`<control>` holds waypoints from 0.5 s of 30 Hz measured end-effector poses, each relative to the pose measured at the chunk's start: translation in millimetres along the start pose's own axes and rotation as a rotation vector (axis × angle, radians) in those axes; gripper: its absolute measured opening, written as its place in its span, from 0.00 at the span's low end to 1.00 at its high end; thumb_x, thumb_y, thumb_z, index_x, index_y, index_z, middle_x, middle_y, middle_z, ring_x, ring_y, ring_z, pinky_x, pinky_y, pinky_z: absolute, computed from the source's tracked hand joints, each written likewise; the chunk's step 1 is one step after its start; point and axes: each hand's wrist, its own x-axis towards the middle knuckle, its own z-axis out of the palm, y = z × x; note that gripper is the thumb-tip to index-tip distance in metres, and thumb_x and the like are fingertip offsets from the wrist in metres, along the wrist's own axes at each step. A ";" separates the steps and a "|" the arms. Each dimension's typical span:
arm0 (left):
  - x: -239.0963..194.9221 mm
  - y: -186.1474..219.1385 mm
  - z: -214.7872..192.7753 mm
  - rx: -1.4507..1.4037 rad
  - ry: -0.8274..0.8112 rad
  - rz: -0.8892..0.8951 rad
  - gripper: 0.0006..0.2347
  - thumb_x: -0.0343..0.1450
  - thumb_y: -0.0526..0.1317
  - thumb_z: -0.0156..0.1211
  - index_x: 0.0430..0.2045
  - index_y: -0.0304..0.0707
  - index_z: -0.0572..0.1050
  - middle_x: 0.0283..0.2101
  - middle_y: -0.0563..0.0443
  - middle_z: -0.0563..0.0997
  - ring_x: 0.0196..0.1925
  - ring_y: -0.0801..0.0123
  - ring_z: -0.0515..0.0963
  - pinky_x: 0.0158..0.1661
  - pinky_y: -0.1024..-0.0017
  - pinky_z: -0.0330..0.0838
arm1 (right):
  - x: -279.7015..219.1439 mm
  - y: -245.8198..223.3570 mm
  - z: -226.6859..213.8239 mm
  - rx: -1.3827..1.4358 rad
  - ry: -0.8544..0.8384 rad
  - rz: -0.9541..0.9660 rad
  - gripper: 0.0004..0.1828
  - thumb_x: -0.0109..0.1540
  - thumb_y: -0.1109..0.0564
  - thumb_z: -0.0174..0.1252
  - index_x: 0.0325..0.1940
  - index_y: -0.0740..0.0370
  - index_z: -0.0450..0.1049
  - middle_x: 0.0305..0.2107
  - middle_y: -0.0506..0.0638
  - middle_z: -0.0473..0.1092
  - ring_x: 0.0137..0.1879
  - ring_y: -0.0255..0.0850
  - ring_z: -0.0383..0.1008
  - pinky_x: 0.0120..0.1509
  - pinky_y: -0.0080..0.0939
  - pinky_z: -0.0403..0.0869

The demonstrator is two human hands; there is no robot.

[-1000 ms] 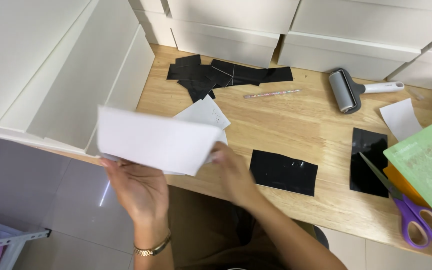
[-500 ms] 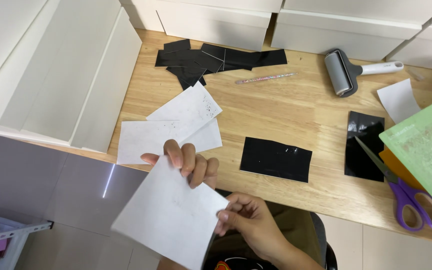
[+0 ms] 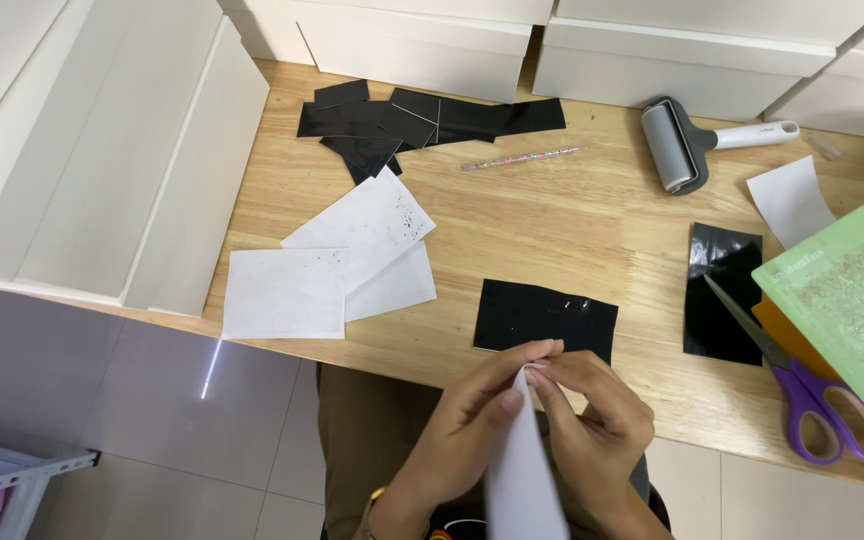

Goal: Peeling black vinyl stickers from a backing sheet and preparing them on a wooden desk

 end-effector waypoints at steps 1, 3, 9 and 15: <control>0.3 -3.0 1.2 0.000 0.001 0.000 0.22 0.79 0.53 0.47 0.63 0.39 0.68 0.68 0.41 0.72 0.71 0.59 0.70 0.70 0.63 0.61 | 1.7 -4.8 0.3 0.001 -0.001 0.000 0.05 0.57 0.72 0.66 0.33 0.68 0.77 0.30 0.56 0.78 0.37 0.44 0.79 0.47 0.35 0.78; 0.4 -9.1 4.1 0.024 0.120 0.109 0.15 0.77 0.43 0.57 0.55 0.37 0.75 0.60 0.44 0.78 0.66 0.60 0.75 0.67 0.64 0.68 | 4.6 -14.5 0.4 -0.047 -0.041 -0.065 0.03 0.58 0.68 0.65 0.35 0.67 0.78 0.31 0.56 0.77 0.38 0.44 0.79 0.43 0.32 0.78; -3.5 -14.7 -5.0 -0.128 0.101 0.102 0.08 0.71 0.28 0.65 0.41 0.37 0.79 0.50 0.44 0.80 0.61 0.59 0.79 0.61 0.69 0.77 | 5.5 -41.0 -8.5 -0.179 -0.184 -0.115 0.14 0.66 0.54 0.51 0.42 0.66 0.79 0.37 0.54 0.79 0.47 0.47 0.81 0.51 0.38 0.77; -6.6 -15.1 -11.9 0.019 0.136 0.158 0.09 0.73 0.41 0.63 0.43 0.37 0.81 0.49 0.44 0.83 0.56 0.61 0.81 0.58 0.70 0.76 | -0.6 -12.0 -1.2 -0.131 -0.040 -0.275 0.07 0.54 0.69 0.68 0.31 0.70 0.76 0.28 0.59 0.78 0.36 0.50 0.83 0.45 0.39 0.83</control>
